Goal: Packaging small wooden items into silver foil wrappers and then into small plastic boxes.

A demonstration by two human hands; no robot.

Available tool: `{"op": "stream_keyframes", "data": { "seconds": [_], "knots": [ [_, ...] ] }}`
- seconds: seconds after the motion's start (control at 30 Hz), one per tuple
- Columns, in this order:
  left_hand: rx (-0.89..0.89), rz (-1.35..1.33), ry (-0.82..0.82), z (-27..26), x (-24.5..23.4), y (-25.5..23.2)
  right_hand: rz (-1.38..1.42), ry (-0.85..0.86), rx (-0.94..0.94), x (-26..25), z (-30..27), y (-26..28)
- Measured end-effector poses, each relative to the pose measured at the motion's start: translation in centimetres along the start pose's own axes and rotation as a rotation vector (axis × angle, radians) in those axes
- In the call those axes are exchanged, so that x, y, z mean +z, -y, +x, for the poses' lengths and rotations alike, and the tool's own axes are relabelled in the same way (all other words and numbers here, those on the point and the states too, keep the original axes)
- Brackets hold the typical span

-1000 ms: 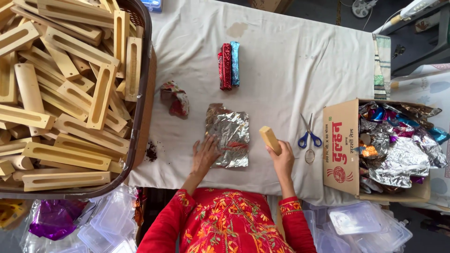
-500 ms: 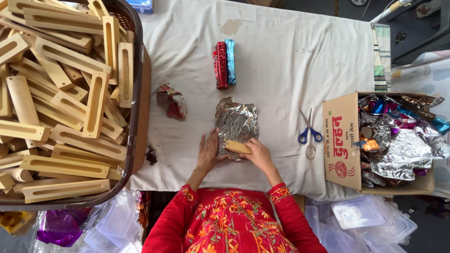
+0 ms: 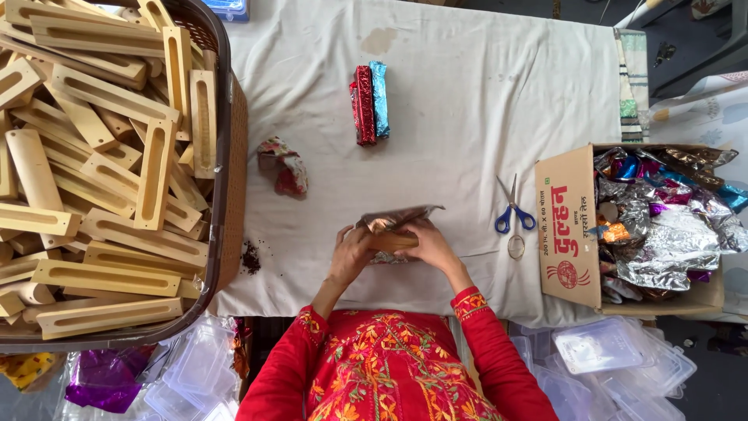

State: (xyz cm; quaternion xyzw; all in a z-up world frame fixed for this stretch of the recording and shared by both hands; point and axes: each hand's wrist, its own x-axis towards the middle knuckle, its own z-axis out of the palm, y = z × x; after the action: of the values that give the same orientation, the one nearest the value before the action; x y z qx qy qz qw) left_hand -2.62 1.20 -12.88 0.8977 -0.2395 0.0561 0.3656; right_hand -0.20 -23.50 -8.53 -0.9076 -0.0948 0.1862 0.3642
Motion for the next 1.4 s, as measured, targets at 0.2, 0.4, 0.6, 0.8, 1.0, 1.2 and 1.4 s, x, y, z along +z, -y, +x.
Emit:
{"op": "stream_keyframes", "data": {
  "seconds": [0.2,0.4,0.6,0.8,1.0,1.2,1.4],
  "knots": [
    [-0.128,-0.034,0.071,-0.5,-0.8,1.0,-0.072,0.004,0.039,2.4,-0.2,-5.1],
    [-0.139,-0.034,0.023,-1.6,-1.0,1.1,-0.005,0.036,0.134,1.4,0.2,-3.3],
    [-0.009,0.068,-0.033,-2.6,-0.3,-0.9,-0.031,0.021,0.081,4.6,0.4,-8.8],
    [0.209,0.225,0.132,-2.1,1.9,0.5,-0.255,0.064,0.1,5.1,0.9,-9.6],
    [0.213,0.117,0.036,-0.9,1.2,0.5,-0.014,-0.054,0.069,1.0,-0.6,-2.4],
    [0.101,-0.056,-0.006,1.0,-1.2,-1.4,-0.02,-0.105,-0.058,-0.6,-1.8,0.6],
    [-0.024,-0.109,0.05,1.7,-0.5,-0.2,0.066,-0.2,-0.047,-0.6,-1.7,0.0]
  ]
}}
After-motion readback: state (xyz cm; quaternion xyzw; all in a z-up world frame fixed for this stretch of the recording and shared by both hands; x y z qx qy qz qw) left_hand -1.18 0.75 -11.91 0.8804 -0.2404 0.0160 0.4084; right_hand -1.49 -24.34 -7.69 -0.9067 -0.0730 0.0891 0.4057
